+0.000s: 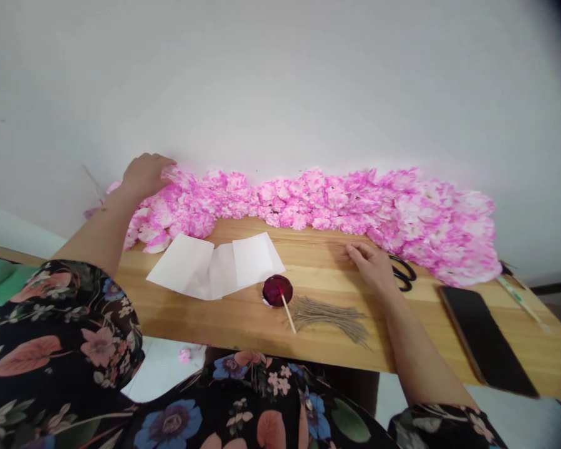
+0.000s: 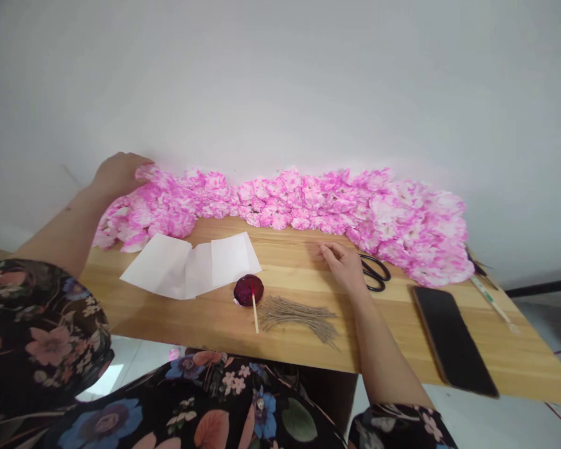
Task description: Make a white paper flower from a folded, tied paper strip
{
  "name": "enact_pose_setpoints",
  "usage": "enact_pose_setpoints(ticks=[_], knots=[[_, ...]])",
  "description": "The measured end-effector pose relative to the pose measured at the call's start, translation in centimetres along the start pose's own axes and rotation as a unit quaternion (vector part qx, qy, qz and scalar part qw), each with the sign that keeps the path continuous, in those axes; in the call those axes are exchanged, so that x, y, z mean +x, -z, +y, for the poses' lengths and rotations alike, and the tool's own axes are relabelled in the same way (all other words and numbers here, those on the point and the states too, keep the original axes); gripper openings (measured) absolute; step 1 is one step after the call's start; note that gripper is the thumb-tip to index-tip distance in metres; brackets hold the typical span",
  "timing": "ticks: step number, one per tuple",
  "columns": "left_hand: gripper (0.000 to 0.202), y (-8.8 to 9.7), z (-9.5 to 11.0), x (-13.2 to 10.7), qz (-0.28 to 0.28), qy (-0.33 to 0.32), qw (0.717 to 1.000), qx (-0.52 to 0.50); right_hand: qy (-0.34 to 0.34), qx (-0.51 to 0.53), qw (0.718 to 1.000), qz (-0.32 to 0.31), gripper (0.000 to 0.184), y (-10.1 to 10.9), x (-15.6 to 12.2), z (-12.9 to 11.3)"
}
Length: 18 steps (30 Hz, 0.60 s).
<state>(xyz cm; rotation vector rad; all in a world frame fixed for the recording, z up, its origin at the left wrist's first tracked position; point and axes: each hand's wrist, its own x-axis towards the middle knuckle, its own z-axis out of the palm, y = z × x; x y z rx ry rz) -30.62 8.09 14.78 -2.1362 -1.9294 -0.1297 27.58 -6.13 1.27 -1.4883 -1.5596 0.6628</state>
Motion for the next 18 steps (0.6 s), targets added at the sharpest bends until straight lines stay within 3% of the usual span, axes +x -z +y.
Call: enact_pose_setpoints(ticks=[5, 11, 15, 18], knots=[[0.044, -0.29, 0.15, 0.48, 0.009, 0.021, 1.000, 0.009, -0.007, -0.007, 1.000, -0.006, 0.036, -0.04, -0.06, -0.26], [0.036, 0.07, 0.46, 0.29, 0.016, 0.106, 0.994, 0.016, -0.007, 0.001, 1.000, -0.007, 0.038, -0.07, -0.01, -0.27], [0.035, 0.26, 0.25, -0.16, 0.072, 0.136, 0.987, -0.036, -0.005, 0.002, 1.000, -0.007, 0.039, -0.11, 0.02, -0.27], [0.043, 0.45, 0.08, -0.31, 0.064, 0.150, 0.982, -0.091, -0.005, 0.008, 1.000, -0.004, 0.038, -0.14, 0.02, -0.32]])
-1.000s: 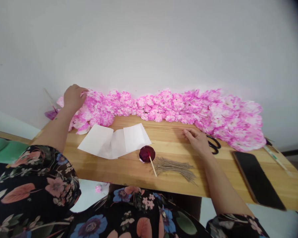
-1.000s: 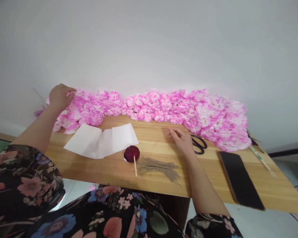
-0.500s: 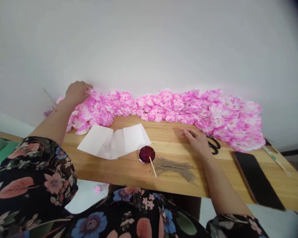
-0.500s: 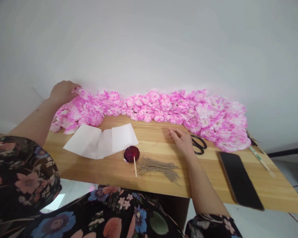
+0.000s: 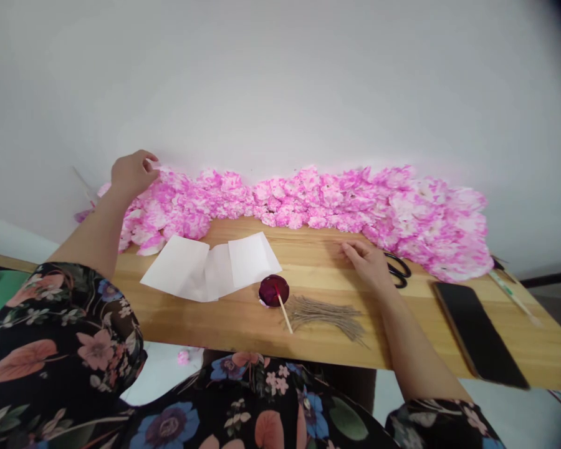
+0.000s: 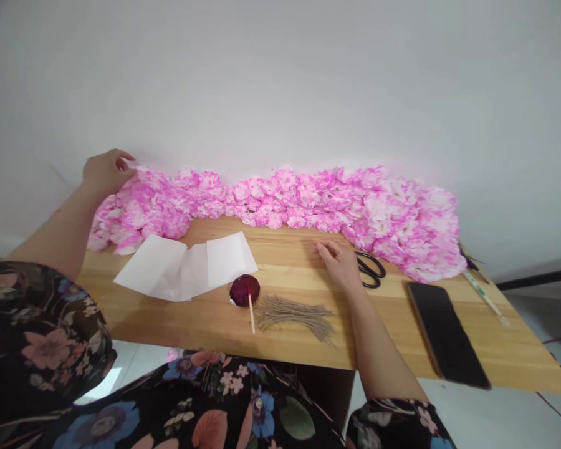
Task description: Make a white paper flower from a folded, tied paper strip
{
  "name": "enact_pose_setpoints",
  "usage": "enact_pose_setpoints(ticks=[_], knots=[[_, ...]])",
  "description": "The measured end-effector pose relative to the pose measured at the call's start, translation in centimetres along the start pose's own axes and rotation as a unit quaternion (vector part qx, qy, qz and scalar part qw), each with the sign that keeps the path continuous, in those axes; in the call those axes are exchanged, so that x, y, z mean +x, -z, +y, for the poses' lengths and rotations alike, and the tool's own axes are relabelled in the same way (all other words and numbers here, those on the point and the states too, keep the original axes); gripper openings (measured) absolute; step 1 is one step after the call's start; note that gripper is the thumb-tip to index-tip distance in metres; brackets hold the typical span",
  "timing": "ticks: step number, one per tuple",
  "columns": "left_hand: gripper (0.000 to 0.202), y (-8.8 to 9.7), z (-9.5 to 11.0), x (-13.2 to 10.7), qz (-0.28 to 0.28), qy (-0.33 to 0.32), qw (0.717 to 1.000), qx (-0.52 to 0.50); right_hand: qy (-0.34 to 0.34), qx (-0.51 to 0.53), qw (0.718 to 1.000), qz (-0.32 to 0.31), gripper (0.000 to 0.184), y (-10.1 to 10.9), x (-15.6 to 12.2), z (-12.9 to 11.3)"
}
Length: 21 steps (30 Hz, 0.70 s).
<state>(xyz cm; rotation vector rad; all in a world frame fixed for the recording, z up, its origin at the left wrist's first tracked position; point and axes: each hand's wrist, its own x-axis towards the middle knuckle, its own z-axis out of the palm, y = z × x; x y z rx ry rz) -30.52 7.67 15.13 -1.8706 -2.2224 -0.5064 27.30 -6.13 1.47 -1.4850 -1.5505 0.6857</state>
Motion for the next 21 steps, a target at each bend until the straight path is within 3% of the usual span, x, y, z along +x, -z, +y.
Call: enact_pose_setpoints(ticks=[5, 13, 16, 19, 21], knots=[[0.054, 0.0, 0.4, 0.8, -0.062, 0.014, 0.998, 0.029, 0.000, -0.005, 1.000, -0.002, 0.039, -0.1, 0.0, 0.1], [0.026, -0.2, 1.3, 0.8, -0.091, 0.017, 0.989, 0.116, -0.009, -0.011, 1.000, 0.000, 0.039, 0.0, 0.0, 0.2], [0.030, 0.3, 1.0, 0.1, -0.042, 0.039, 0.995, 0.082, -0.011, -0.009, 1.000, -0.005, 0.041, 0.0, 0.0, 0.2], [0.038, 0.6, 0.7, -0.4, 0.059, 0.098, 0.993, -0.026, -0.009, -0.003, 1.000, -0.012, 0.041, -0.1, 0.1, 0.2], [0.039, 0.5, 0.8, -0.7, 0.092, 0.127, 0.983, -0.095, -0.008, -0.005, 1.000, -0.015, 0.041, -0.2, 0.1, 0.2]])
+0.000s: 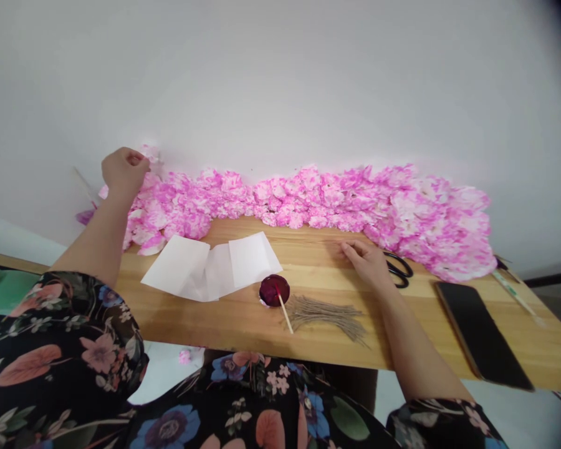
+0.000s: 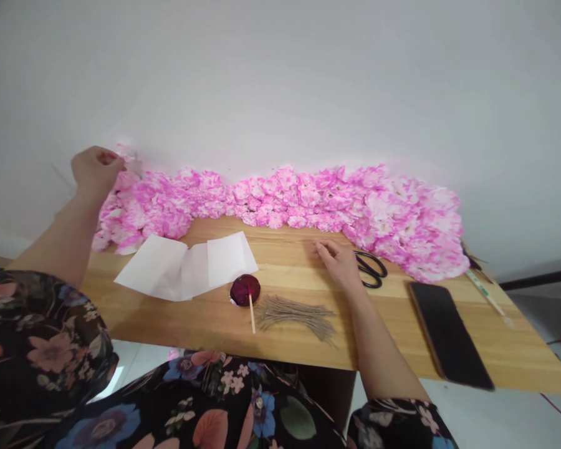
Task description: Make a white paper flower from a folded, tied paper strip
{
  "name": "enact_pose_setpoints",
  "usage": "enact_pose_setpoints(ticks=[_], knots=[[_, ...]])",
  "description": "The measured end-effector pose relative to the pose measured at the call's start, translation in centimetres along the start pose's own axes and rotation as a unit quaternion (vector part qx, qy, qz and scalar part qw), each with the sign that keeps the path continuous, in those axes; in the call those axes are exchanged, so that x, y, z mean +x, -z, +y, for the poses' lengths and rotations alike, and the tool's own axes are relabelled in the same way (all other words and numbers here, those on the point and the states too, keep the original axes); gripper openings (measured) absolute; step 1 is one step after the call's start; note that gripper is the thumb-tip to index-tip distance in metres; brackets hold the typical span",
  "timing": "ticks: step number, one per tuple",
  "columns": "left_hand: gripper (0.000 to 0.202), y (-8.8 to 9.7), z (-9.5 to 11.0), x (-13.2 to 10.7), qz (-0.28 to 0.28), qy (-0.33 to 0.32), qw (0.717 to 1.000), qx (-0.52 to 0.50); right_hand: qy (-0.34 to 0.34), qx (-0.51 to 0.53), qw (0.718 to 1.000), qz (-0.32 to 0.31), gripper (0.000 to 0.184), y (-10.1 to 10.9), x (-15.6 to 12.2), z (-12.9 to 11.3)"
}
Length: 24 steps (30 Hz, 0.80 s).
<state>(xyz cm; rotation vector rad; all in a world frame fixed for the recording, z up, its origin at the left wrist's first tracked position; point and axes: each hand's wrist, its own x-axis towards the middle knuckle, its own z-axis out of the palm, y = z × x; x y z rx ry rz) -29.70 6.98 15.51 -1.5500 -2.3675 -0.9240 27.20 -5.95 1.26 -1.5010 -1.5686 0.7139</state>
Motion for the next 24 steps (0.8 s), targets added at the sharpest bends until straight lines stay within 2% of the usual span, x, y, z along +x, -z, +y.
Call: enact_pose_setpoints(ticks=[3, 8, 12, 16, 20, 24], knots=[[0.036, -0.3, 0.6, -0.6, -0.013, 0.021, 1.000, -0.012, -0.002, -0.007, 1.000, 0.000, 0.043, 0.0, 0.0, -0.1], [0.031, 0.0, 2.3, -1.6, -0.072, 0.034, 0.993, 0.084, 0.003, -0.013, 1.000, 0.002, 0.042, 0.1, -0.1, -0.3], [0.030, 0.8, 2.5, -1.6, -0.125, 0.039, 0.985, 0.116, 0.005, -0.011, 1.000, 0.003, 0.041, 0.1, -0.1, -0.4], [0.032, 1.1, 2.1, -1.0, -0.142, 0.033, 0.981, 0.130, 0.005, -0.020, 1.000, 0.001, 0.039, 0.1, 0.0, -0.6], [0.031, 0.4, 2.4, -1.2, -0.164, 0.048, 0.976, 0.133, 0.010, -0.024, 1.000, 0.002, 0.038, 0.1, -0.1, -0.6], [0.031, -0.1, 2.1, -1.8, -0.147, 0.035, 0.983, 0.107, 0.008, -0.019, 1.000, 0.003, 0.039, 0.2, -0.1, -0.7]])
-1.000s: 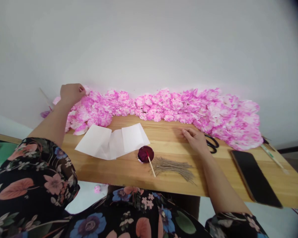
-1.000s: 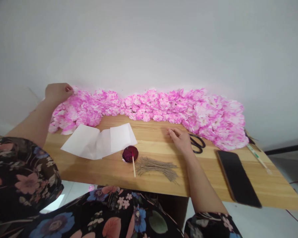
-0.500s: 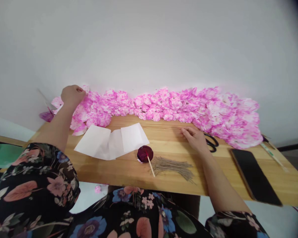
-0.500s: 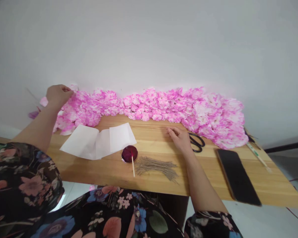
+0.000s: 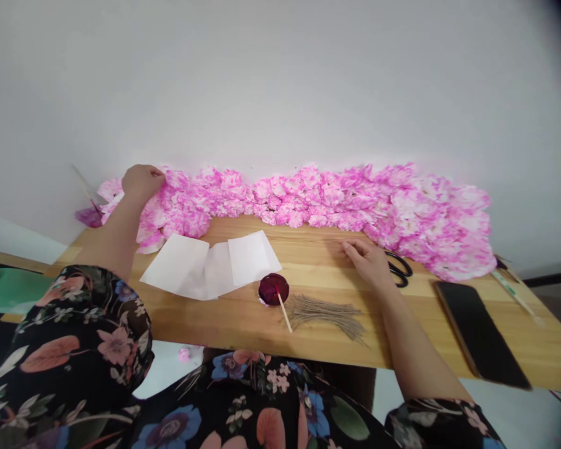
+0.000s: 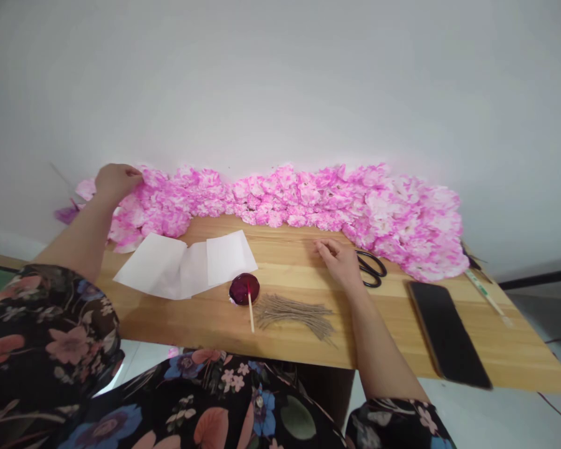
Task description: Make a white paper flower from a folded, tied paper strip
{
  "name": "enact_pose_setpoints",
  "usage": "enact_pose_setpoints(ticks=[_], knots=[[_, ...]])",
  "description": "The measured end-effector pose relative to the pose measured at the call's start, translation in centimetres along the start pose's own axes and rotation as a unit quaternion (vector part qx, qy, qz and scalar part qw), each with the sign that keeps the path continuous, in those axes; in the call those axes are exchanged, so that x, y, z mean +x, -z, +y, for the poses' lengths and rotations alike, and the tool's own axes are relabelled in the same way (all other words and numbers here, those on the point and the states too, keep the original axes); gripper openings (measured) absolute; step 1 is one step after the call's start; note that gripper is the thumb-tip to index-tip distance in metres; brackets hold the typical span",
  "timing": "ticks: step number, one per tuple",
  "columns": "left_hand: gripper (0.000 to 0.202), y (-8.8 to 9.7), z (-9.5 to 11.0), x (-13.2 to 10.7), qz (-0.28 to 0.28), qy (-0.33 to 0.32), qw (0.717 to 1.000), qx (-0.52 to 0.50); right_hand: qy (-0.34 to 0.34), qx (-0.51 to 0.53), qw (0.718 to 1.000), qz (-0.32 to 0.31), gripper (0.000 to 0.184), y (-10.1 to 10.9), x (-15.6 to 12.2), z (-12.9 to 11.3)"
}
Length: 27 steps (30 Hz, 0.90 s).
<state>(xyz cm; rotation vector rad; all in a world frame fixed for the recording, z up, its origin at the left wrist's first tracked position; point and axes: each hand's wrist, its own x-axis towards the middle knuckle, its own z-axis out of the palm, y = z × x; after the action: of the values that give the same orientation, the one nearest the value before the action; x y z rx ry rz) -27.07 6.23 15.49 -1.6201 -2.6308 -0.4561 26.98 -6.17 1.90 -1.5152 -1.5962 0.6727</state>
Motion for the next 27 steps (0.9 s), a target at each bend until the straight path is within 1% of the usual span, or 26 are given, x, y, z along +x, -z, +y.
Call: enact_pose_setpoints(ticks=[2, 5, 7, 9, 13, 15, 18, 21, 27], knots=[[0.035, 0.1, -0.8, -0.2, 0.028, -0.012, 0.999, -0.030, 0.001, 0.002, 1.000, -0.002, 0.039, 0.0, 0.0, 0.0], [0.039, 0.6, -2.3, -0.5, 0.080, -0.012, 0.995, -0.054, 0.007, 0.003, 1.000, -0.003, 0.039, 0.0, 0.0, 0.0], [0.040, 1.0, -3.1, -0.9, 0.092, -0.009, 0.994, -0.052, 0.008, 0.000, 1.000, -0.002, 0.038, 0.0, 0.0, 0.1], [0.041, 1.1, -3.6, -1.4, 0.073, -0.004, 0.997, -0.040, 0.005, -0.004, 1.000, 0.000, 0.037, -0.1, 0.0, 0.2], [0.051, 0.8, -3.6, -2.3, -0.025, 0.011, 1.000, -0.009, 0.004, -0.010, 1.000, -0.001, 0.037, -0.1, -0.1, 0.3], [0.054, 0.3, -3.4, -2.5, -0.053, 0.007, 0.999, 0.008, 0.002, -0.013, 1.000, 0.000, 0.037, -0.1, -0.2, 0.3], [0.052, -0.7, -3.3, -2.4, -0.054, 0.005, 0.998, 0.025, -0.004, -0.013, 1.000, 0.002, 0.037, -0.1, -0.2, 0.2], [0.045, -1.4, -3.5, -2.1, -0.039, 0.010, 0.999, 0.028, -0.007, -0.011, 1.000, 0.005, 0.038, -0.1, -0.2, 0.0], [0.037, -1.9, -4.0, -1.9, -0.013, 0.006, 1.000, 0.016, 0.007, -0.005, 1.000, 0.001, 0.037, 0.0, -0.1, -0.1]])
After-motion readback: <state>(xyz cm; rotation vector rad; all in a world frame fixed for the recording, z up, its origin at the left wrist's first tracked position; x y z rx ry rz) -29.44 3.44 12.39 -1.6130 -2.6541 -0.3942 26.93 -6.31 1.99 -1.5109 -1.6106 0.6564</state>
